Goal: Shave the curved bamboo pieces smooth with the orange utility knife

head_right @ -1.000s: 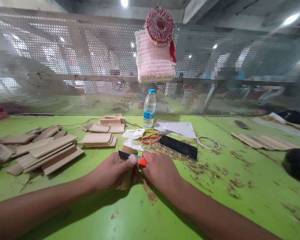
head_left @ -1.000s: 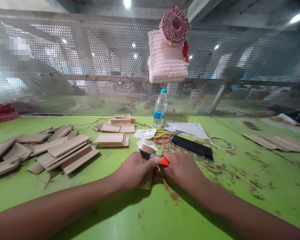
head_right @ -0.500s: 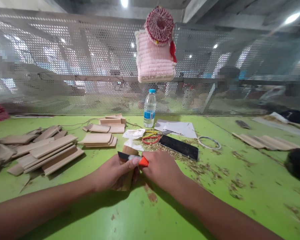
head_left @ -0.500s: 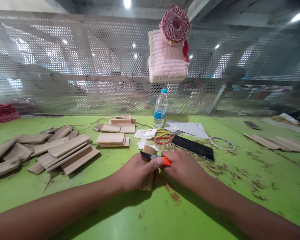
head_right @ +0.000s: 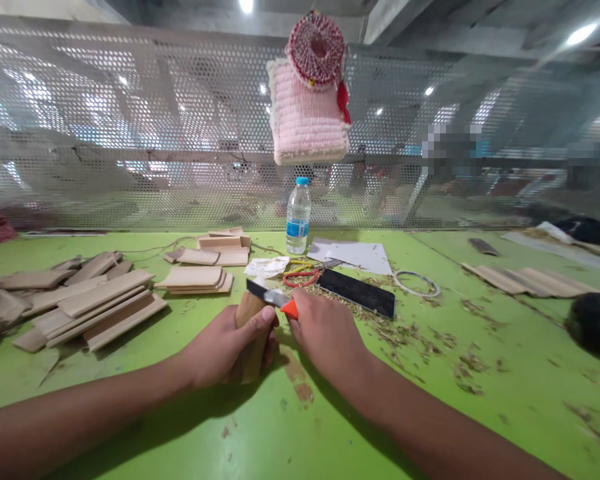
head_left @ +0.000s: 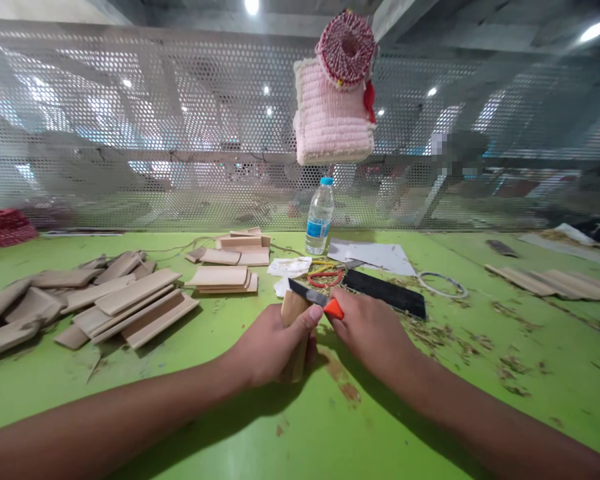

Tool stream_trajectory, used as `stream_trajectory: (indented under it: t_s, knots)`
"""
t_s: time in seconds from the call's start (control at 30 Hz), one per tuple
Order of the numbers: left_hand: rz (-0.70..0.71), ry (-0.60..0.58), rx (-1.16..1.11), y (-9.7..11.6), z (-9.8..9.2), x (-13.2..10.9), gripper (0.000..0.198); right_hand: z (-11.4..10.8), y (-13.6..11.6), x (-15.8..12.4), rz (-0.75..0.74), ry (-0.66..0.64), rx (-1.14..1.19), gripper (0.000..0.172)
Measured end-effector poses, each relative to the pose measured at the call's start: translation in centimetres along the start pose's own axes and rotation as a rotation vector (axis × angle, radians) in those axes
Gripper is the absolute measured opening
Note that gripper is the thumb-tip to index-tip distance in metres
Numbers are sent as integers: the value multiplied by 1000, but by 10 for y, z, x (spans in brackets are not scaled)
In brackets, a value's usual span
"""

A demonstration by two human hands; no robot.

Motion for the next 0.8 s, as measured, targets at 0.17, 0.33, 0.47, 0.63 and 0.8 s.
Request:
stream_trajectory:
  t_s: [0.17, 0.33, 0.47, 0.63, 0.8]
  knots:
    - [45, -155, -134, -1, -1, 2, 45, -6, 10, 5, 115, -43, 64, 18]
    - [25, -252, -373, 0, -2, 3, 40, -6, 4, 3, 81, -66, 103, 13]
    - [8, -292, -415, -3, -7, 4, 40, -6, 5, 2, 61, -59, 148, 14]
    - [8, -300, -398, -4, -10, 3, 50, -10, 13, 2, 83, -30, 229, 14]
    - [-4, -289, -446, -5, -8, 3, 41, -10, 11, 1, 48, -47, 195, 18]
Point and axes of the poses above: each hand's wrist, its own x-axis towards the middle knuckle, its own z-axis out of the palm, y = z × x, the point moved 4 cm from there along x, towards the middle knuckle, and after that the axes turned 14 degrees about -y, right-handed, at the moved point
